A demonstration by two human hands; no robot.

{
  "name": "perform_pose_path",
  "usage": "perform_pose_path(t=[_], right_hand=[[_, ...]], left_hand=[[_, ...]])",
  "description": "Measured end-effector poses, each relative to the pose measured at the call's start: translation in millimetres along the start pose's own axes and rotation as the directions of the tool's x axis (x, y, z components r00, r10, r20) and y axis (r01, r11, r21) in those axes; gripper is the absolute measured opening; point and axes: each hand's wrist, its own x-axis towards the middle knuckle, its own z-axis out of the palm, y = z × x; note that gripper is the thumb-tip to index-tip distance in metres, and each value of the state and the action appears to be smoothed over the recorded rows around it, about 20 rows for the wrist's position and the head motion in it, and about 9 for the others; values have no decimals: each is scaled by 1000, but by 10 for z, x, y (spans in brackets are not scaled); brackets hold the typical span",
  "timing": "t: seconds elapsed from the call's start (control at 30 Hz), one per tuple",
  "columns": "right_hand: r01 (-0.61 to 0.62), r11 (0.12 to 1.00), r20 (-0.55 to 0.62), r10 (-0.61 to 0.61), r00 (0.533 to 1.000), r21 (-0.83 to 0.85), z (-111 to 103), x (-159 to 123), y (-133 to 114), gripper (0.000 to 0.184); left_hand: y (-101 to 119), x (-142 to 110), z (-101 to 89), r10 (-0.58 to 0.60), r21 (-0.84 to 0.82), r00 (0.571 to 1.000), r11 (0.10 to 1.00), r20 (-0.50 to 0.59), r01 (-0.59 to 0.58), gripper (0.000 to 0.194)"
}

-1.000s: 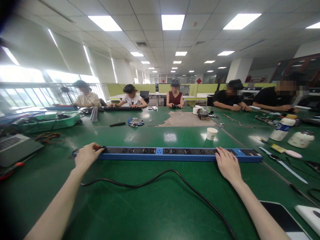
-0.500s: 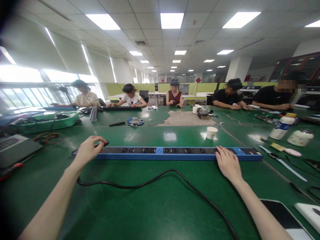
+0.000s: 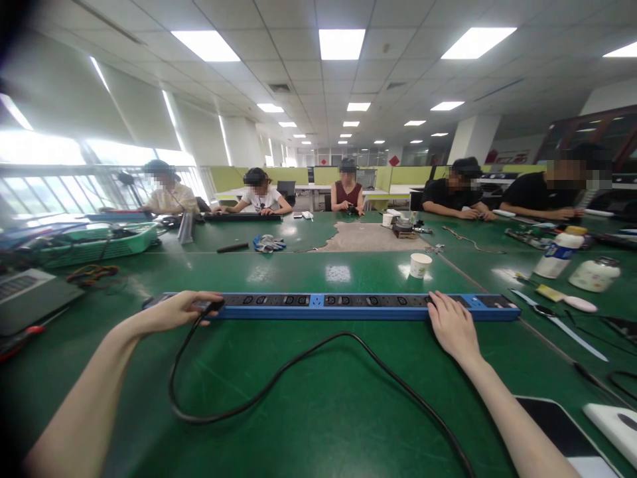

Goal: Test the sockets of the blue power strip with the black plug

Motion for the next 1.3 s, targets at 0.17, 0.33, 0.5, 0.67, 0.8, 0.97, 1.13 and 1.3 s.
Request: perform_pose_path(t=[0.17, 0.33, 0.5, 0.67, 0.8, 0.97, 1.13, 1.3], right_hand=[[1, 1000, -2, -1, 1000, -2, -3, -3, -9, 56], [14, 1000, -19, -14, 1000, -10, -29, -14, -40, 56], [9, 1000, -17, -9, 1000, 3, -33, -11, -36, 56], [2, 1000, -6, -2, 1000, -7, -26, -2, -22, 56], [5, 1000, -9, -5, 1000, -5, -47, -3, -36, 56], [0, 1000, 2, 0, 1000, 2, -65, 3, -47, 56], [1, 1000, 6, -1, 1000, -4, -78, 9, -56, 55], [16, 1000, -9, -16, 1000, -14, -94, -1, -73, 55]], left_hand=[[-6, 12, -80, 27, 249, 998, 968, -51, -14, 73], [2, 64, -188, 104, 473, 978, 881, -180, -7, 54], [-3, 147, -97, 202, 588, 771, 766, -603, 260, 57], [-131, 306, 209, 218, 561, 635, 720, -741, 408, 58], [-254, 379, 365, 219, 555, 617, 714, -756, 427, 58], [-270, 365, 440, 232, 528, 578, 739, -783, 418, 60], [-225, 356, 499, 252, 534, 568, 742, -783, 406, 60], [-226, 400, 467, 262, 568, 593, 710, -761, 416, 58]])
